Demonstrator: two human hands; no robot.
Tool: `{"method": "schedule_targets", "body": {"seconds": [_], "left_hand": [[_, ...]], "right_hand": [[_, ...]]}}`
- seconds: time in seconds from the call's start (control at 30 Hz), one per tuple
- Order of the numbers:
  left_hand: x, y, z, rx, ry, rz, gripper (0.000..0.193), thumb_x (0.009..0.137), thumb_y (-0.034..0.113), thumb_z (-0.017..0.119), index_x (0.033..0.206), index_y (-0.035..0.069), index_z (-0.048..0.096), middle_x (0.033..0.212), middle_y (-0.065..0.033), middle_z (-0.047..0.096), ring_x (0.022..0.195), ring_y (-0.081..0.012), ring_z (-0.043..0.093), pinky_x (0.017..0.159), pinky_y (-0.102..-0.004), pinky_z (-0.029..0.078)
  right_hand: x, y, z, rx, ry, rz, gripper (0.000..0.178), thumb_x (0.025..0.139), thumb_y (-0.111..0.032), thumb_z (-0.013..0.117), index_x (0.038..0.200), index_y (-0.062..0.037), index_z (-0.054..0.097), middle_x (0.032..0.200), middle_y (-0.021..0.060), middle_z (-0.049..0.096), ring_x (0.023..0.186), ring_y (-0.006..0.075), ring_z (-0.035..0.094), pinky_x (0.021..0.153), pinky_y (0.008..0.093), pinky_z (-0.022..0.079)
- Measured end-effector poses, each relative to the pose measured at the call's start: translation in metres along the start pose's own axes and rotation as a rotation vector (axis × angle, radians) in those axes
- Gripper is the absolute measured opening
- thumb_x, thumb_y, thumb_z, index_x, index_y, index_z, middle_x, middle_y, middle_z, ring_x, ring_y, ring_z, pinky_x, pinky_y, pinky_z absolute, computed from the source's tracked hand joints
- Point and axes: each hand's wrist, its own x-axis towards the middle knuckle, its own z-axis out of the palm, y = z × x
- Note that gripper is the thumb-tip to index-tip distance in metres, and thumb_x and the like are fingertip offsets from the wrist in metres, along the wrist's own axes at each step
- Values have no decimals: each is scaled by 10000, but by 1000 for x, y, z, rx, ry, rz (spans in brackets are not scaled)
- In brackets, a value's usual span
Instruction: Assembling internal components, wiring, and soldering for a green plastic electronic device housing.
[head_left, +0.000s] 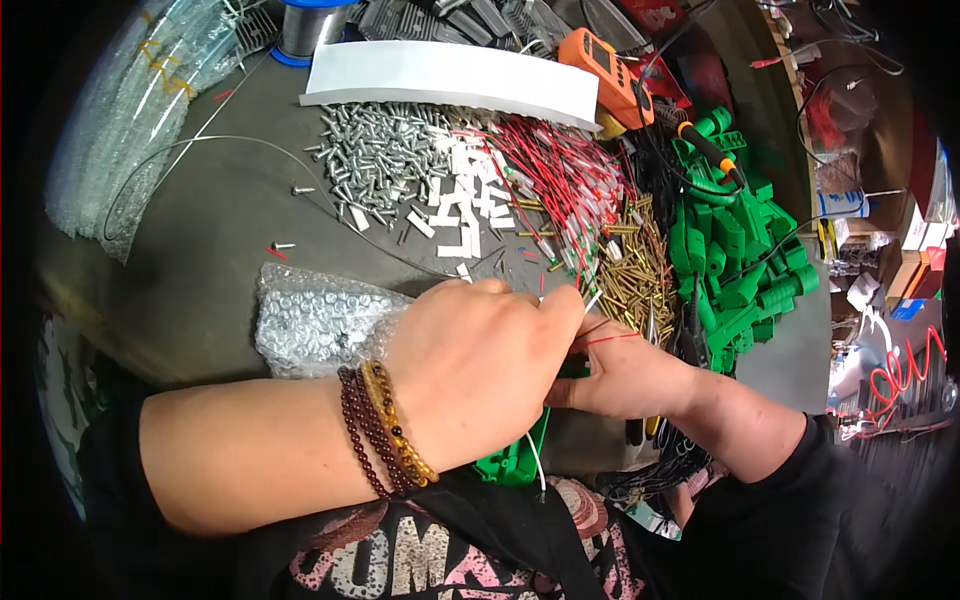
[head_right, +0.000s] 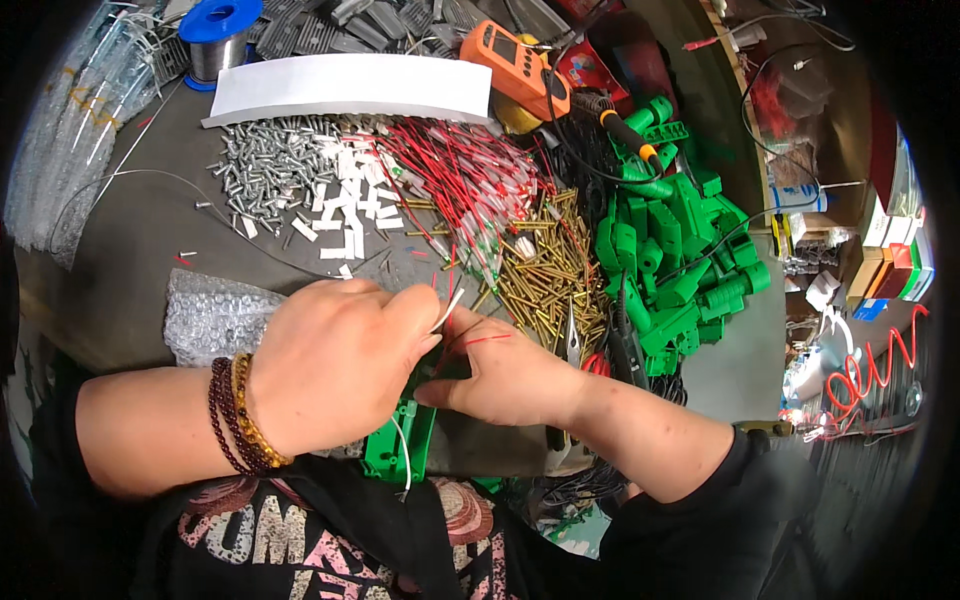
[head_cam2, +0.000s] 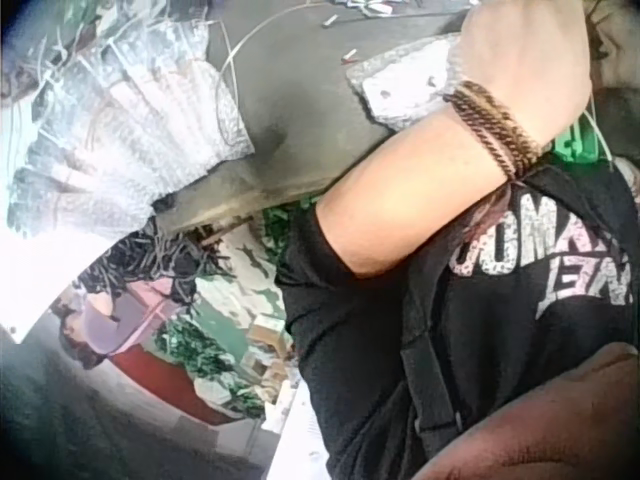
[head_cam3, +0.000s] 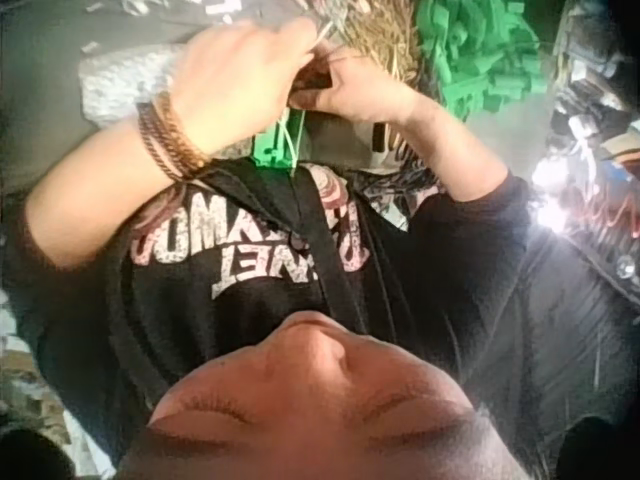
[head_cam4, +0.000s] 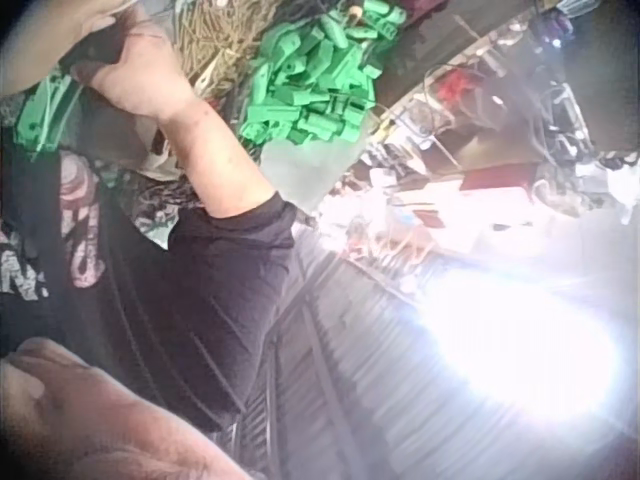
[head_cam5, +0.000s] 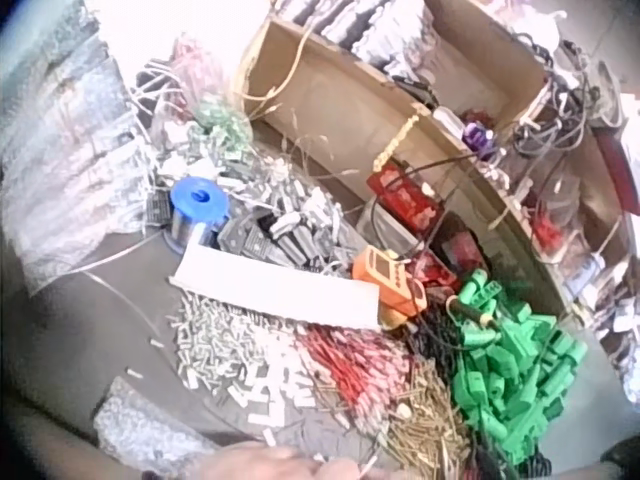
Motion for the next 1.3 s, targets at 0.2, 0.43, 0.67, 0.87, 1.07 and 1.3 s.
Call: {"method": "schedule_targets", "body": {"seconds": [0.2, 0.43, 0.67, 0.87, 1.07, 1.3], "left_hand": [[1, 3, -6, -30, -11, -16, 142, 900, 134, 628, 903, 61, 506, 670, -153, 595, 683, -399, 604, 613, -505, 469], [5, 2, -1, -68, -90, 17, 93, 889, 144, 645, 902, 73, 587, 727, -112, 628, 747, -355, 629, 666, -473, 472], [24, 19, -1, 236, -225, 63, 125, 809, 181, 703, 766, 81, 641, 705, -81, 639, 730, -314, 629, 695, -447, 461], [30, 24, 1, 284, -278, 25, 155, 776, 191, 726, 702, 80, 647, 660, -75, 631, 697, -297, 629, 689, -433, 463], [27, 19, -3, 138, -289, -40, 92, 756, 135, 716, 718, 78, 654, 655, -77, 619, 663, -288, 617, 696, -401, 471], [26, 24, -9, 84, -292, 102, 104, 790, 162, 762, 780, 96, 682, 759, -34, 644, 779, -231, 623, 804, -378, 444]], "right_hand": [[-10, 11, 8, 139, 106, -202, 523, 816, -179, 816, 1264, -38, 585, 1109, 87, 686, 1014, 170, 658, 925, 336, 520], [-17, 54, 17, 284, 454, -450, 146, 882, -134, 771, 942, -11, 720, 938, 55, 696, 885, 141, 642, 795, 307, 511], [-27, 71, 37, 161, 754, -652, 139, 835, -145, 792, 885, -44, 710, 891, 73, 710, 854, 239, 657, 811, 353, 489], [-28, 79, 45, 94, 848, -750, 133, 821, -161, 798, 869, -73, 710, 898, 47, 701, 861, 230, 630, 821, 358, 455], [-27, 79, 48, -11, 937, -769, 121, 803, -162, 801, 851, -110, 704, 897, 16, 688, 879, 218, 613, 830, 355, 420], [-25, 80, 49, -73, 988, -759, 128, 791, -157, 801, 842, -113, 692, 885, 9, 680, 876, 221, 609, 833, 370, 408]]}}
